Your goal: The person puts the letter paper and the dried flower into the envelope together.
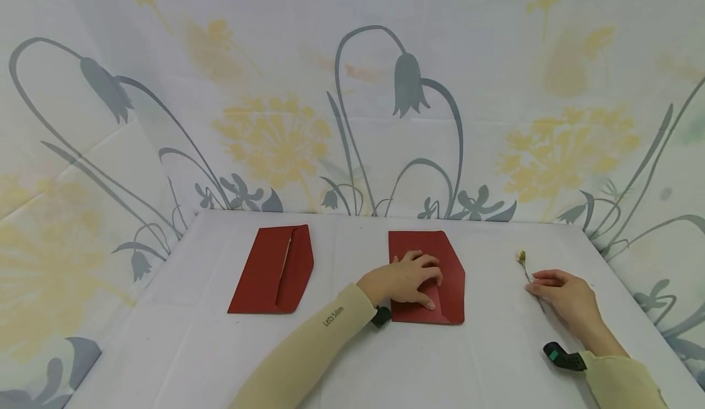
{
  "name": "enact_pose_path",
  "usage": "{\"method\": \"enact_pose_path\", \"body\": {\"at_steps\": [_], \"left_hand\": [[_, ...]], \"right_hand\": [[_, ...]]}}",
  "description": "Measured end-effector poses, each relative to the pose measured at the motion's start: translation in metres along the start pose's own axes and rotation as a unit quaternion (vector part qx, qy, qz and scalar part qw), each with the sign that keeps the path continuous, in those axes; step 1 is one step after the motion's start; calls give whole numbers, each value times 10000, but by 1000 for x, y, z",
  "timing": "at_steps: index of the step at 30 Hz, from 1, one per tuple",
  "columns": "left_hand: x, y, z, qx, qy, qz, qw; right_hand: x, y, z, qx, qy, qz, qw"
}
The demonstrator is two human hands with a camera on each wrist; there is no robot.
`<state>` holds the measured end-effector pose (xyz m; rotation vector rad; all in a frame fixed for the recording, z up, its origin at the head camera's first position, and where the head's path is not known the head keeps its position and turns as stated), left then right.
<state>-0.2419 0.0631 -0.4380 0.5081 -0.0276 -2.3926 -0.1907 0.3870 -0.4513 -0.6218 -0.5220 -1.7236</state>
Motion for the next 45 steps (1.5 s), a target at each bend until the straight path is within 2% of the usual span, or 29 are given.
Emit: {"method": "enact_pose_path", "body": {"at_steps": [13, 19, 28, 38, 45], "left_hand": [[1, 2, -1, -38, 17, -18, 10000], [2, 1, -3, -47, 19, -20, 10000], [3, 0, -5, -74, 37, -43, 10000], [2, 0, -3, -68, 55, -42, 10000], [3, 0, -2, -64, 97, -54, 9999]], "right_hand": [[1, 0, -1, -32, 287, 203, 9994], [0, 2, -2, 66, 142, 99, 9998], [8, 0, -4, 320, 337, 283, 9985], [7, 0, -5, 200, 387, 339, 9985], [14, -4, -7, 420, 618, 528, 9958]]}}
Point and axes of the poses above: each hand's wrist, its own y-axis away from the middle knuckle, its own z-axis out of the back of the hand, x = y × z, the point moved 3 cm from there along -y, towards the middle knuckle, and after that the axes turned 3 degrees about y, right-handed, at the moved point
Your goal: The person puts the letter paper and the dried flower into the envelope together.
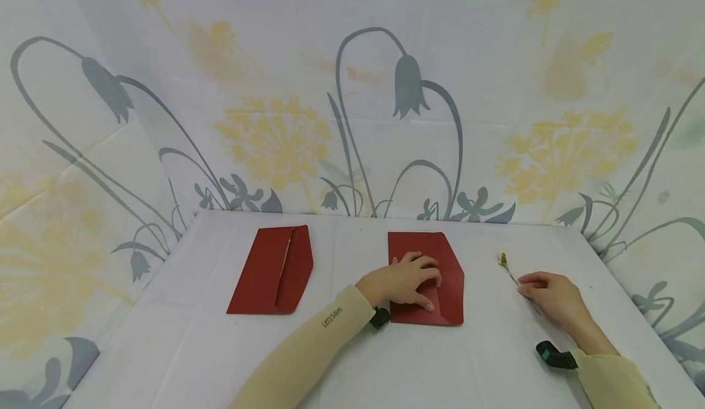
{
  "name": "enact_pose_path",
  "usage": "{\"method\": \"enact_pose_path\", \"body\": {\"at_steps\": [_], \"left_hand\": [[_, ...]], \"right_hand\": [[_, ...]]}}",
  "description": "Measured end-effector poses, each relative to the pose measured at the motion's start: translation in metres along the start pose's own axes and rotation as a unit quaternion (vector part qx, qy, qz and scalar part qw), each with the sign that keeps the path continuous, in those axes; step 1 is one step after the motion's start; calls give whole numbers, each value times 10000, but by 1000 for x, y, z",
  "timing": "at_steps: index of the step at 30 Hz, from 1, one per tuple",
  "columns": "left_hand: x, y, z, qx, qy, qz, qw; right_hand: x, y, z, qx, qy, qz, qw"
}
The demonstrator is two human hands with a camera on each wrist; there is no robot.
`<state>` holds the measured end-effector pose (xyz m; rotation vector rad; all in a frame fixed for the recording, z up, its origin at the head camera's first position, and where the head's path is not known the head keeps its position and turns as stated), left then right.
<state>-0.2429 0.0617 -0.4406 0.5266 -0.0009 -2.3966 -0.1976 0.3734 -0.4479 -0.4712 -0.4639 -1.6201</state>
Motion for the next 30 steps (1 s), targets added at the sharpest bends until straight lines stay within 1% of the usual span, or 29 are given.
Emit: {"method": "enact_pose_path", "body": {"at_steps": [4, 8, 11, 17, 26, 30], "left_hand": [[0, 0, 1, 12, 11, 4, 10000], [0, 0, 2, 15, 35, -11, 10000], [0, 0, 2, 11, 36, -22, 10000], [0, 0, 2, 7, 32, 19, 10000], [-1, 1, 2, 32, 22, 0, 10000], [-1, 1, 2, 39, 35, 5, 10000]], "right_hand": [[5, -2, 0, 165, 80, 101, 9998], [8, -2, -1, 220, 97, 128, 9996], [7, -1, -2, 138, 106, 127, 9998], [5, 0, -5, -139, 249, 274, 9992], [7, 3, -2, -92, 233, 227, 9994], [8, 5, 0, -132, 166, 218, 9995]]}}
Point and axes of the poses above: each hand's wrist, its own y-axis away from the middle knuckle, its own z-axis out of the back of the hand, x = y × z, the point moved 3 cm from there along -y, towards the middle knuckle, and after that the axes turned 3 degrees about y, right-handed, at the moved point
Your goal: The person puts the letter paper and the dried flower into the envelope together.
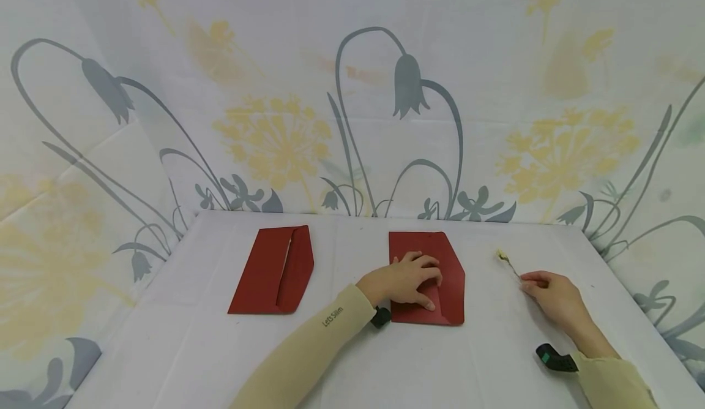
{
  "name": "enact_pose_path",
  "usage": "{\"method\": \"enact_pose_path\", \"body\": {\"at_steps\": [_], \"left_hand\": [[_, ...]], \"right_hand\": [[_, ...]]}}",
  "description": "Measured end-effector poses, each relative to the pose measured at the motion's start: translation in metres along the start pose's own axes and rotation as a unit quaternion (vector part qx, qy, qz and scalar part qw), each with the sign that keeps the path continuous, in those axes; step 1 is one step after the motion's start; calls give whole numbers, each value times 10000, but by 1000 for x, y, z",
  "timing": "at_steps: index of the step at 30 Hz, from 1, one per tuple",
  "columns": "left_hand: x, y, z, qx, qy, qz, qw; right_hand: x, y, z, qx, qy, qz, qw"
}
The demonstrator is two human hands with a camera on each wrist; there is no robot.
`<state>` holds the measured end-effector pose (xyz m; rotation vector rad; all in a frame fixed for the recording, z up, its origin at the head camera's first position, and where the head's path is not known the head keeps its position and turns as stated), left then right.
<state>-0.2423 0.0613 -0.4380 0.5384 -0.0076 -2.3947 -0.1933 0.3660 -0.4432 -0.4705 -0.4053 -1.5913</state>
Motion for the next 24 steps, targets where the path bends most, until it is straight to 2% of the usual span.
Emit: {"method": "enact_pose_path", "body": {"at_steps": [13, 18, 24], "left_hand": [[-1, 1, 0, 2, 24, 4, 10000], [-1, 2, 1, -23, 5, -2, 10000], [-1, 2, 0, -58, 16, -11, 10000]], "right_hand": [[8, 4, 1, -20, -447, -106, 9989], [16, 5, 1, 196, -969, -145, 9950], [35, 7, 2, 411, -1491, -111, 9879]]}}
Point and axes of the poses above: each hand's wrist, its own y-axis away from the middle knuckle, its own z-axis out of the back of the hand, x = y × z, the point moved 3 cm from there along -y, towards the middle knuckle, and after that the axes turned 3 degrees about y, right-handed, at the moved point
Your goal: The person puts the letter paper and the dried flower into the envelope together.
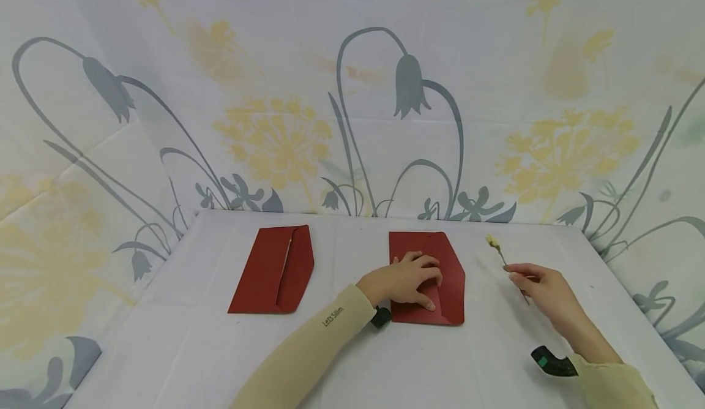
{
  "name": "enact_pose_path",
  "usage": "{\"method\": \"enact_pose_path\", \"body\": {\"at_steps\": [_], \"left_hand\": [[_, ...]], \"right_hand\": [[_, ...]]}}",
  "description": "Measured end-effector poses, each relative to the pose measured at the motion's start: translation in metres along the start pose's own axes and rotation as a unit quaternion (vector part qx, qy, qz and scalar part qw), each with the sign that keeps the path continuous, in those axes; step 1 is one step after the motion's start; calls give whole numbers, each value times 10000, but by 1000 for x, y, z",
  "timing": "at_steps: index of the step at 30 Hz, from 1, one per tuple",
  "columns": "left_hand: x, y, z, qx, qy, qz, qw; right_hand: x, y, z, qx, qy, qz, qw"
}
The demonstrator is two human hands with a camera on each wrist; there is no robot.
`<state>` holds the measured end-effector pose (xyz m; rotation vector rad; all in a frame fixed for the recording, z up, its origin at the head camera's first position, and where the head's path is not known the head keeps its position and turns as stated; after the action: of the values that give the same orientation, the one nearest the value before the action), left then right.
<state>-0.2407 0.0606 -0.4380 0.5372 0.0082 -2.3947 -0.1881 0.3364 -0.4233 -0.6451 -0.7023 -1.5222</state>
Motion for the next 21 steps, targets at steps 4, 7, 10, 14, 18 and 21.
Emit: {"method": "enact_pose_path", "body": {"at_steps": [4, 7, 10, 14, 18, 21], "left_hand": [[1, -1, -1, -10, -18, -1, 10000], [1, -1, -1, -11, -35, 2, 10000], [0, -1, -1, -14, -25, 19, 10000], [-1, -1, -1, -31, 6, 45, 10000], [-1, -1, -1, -41, 2, 61, 10000], [-1, -1, -1, -37, 0, 71, 10000]], "right_hand": [[10, 2, -4, 112, -265, 19, 9996], [15, 2, -9, 182, -461, -37, 9988], [17, 2, -13, 235, -642, -55, 9976], [19, 2, -20, 303, -799, -15, 9963], [23, 2, -27, 383, -909, 22, 9951], [25, 2, -31, 419, -1043, 19, 9937]]}}
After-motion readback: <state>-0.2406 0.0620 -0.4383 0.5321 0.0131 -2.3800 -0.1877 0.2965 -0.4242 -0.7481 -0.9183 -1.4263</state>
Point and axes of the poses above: each hand's wrist, its own y-axis away from the middle knuckle, its own z-axis out of the back of the hand, x = y × z, the point moved 3 cm from there along -y, towards the middle knuckle, and after that the axes turned 3 degrees about y, right-handed, at the moved point
